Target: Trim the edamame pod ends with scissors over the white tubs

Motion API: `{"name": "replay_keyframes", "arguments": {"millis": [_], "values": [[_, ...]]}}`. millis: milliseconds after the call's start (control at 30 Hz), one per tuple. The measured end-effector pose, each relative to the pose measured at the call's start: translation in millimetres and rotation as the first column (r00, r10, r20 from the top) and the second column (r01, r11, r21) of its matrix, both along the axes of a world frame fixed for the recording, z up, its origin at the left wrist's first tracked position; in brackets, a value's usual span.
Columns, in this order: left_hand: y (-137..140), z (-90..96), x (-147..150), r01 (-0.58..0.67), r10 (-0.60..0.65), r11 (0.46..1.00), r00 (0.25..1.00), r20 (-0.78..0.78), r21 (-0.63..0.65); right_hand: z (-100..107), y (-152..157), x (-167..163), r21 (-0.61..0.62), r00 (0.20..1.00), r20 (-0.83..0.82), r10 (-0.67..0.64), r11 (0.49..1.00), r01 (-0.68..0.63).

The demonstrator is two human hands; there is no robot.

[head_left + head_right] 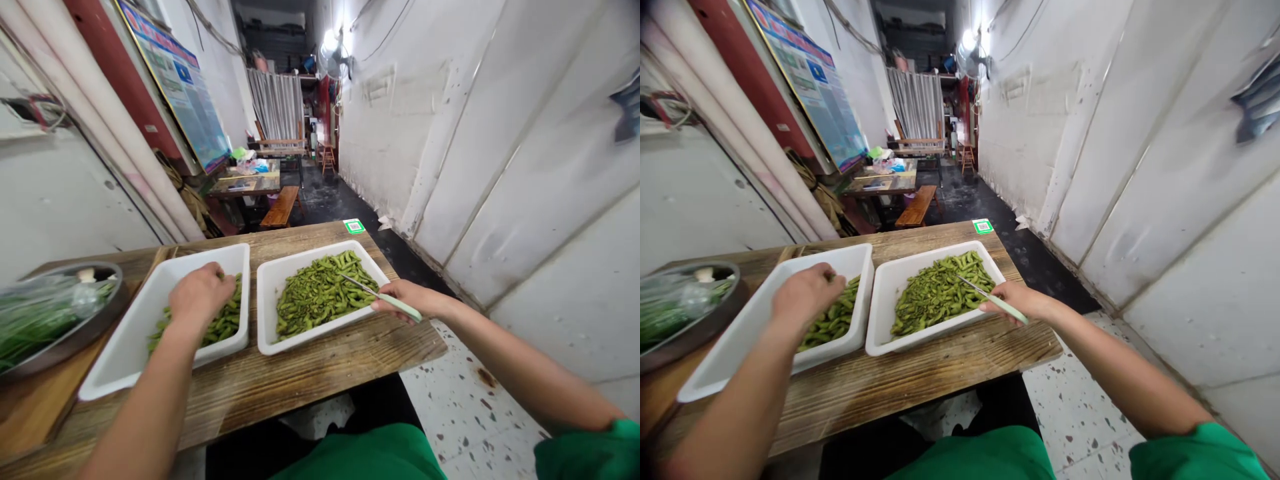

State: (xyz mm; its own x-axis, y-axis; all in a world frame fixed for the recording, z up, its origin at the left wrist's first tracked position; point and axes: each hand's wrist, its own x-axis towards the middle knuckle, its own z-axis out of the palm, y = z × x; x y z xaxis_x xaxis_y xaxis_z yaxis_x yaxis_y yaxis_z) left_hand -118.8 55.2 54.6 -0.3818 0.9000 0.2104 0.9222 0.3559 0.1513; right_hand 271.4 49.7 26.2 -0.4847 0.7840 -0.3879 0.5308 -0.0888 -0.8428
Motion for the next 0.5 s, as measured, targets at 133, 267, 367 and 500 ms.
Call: {"name": "replay_keyframes", "arguments": {"millis": [133,267,367,500], "values": [[-9.1,-4.4,-18.4,0.095,-0.121,0.98,0.982,-0.144,-0.178,-1.1,0.0,-0.3,-0.027,0.999,-0.013,-0.033,0.999,0.033],[-3.8,-17.0,26.7,0.42,-0.437,0.898,0.886,-0.158,-0.131,-3.0,-0.6,-5.4,-0.028,0.999,-0.036,-0.034,0.999,0.033],[14.4,-26.8,72.4,0.585,-0.613,0.769,0.79,-0.036,-0.257,-6.0,0.3,-9.1,-0.011,0.99,-0.094,-0.102,0.995,0.101],[55.9,-43.9,119.2,0.705,-0.695,0.706,0.708,0.127,-0.065,-7.3,1.2,-11.6,-0.029,0.966,-0.171,-0.192,0.981,0.19]]}}
